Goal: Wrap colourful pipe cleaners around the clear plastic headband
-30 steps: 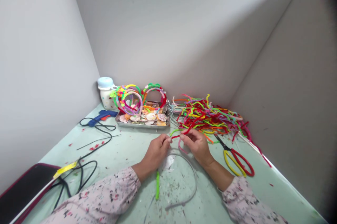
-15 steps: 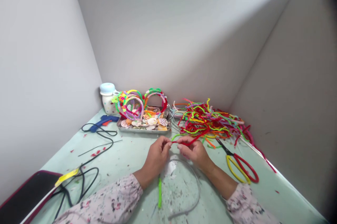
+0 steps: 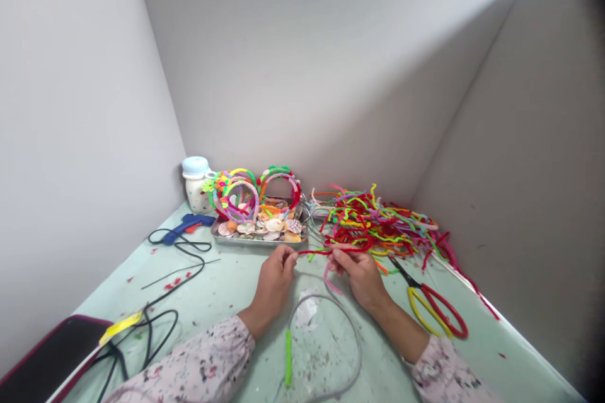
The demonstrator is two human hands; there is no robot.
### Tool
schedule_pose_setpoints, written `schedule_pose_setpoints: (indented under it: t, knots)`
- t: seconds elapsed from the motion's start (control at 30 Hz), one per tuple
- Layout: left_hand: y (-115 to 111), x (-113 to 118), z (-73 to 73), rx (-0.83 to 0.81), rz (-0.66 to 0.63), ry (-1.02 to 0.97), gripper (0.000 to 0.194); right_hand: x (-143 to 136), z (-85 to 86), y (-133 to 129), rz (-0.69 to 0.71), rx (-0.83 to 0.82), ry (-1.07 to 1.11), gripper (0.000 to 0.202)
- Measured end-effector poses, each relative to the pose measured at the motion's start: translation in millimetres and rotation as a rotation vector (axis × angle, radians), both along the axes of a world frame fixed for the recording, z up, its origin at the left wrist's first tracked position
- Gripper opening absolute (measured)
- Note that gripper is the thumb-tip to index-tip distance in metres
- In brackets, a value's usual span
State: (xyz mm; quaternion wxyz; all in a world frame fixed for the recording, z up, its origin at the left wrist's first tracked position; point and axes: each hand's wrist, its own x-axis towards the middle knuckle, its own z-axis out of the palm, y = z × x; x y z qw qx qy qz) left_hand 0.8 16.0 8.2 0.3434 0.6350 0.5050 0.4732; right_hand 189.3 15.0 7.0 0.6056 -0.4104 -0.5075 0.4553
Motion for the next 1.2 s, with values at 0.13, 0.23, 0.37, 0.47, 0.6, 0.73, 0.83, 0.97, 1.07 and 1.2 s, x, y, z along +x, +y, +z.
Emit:
schedule_pose_setpoints:
  t: [0.13, 0.23, 0.37, 0.47, 0.6, 0.73, 0.83, 0.97, 1.07, 1.2]
  knots:
    - [3.4, -1.6, -2.9, -0.044, 0.013, -0.074, 0.024, 3.7, -6.8, 5.7, -0.036, 0.014, 0.069, 0.023]
    - [4.1, -1.7, -4.6, -0.06, 0.014, -0.108, 0.026, 5.0, -8.5, 7.3, -0.07, -0.003, 0.112, 0.026]
    - [5.0, -1.4, -6.9, -0.078, 0.029, -0.145, 0.028, 5.3, -7.3, 6.7, -0.132, -0.005, 0.16, 0.029]
    - [6.2, -1.6, -8.3, -0.089, 0.049, -0.166, 0.028, 6.2, -6.0, 6.7, -0.156, 0.008, 0.198, 0.028]
    - [6.1, -1.9, -7.4, -0.096, 0.047, -0.189, 0.026, 7.6, -6.1, 7.9, -0.185, 0.026, 0.25, 0.022]
    - [5.0, -1.3, -5.8, -0.086, 0.037, -0.189, 0.025, 6.9, -8.1, 7.4, -0.116, 0.056, 0.196, 0.017]
    - [4.8, -0.7, -5.9, -0.063, 0.023, -0.17, 0.022, 5.3, -6.5, 3.5, -0.033, 0.053, 0.09, 0.015]
    - [5.5, -1.1, -7.5, -0.053, 0.02, -0.175, 0.021, 1.5, 0.2, -5.3, 0.124, 0.054, -0.084, 0.018]
    - [7.3, -3.0, -9.3, -0.068, 0.024, -0.236, 0.023, -2.9, 2.9, -11.2, 0.22, 0.049, -0.182, 0.025]
    - [10.2, -6.2, -10.7, -0.092, 0.042, -0.301, 0.03, -7.5, 2.2, -14.8, 0.234, 0.033, -0.296, 0.024]
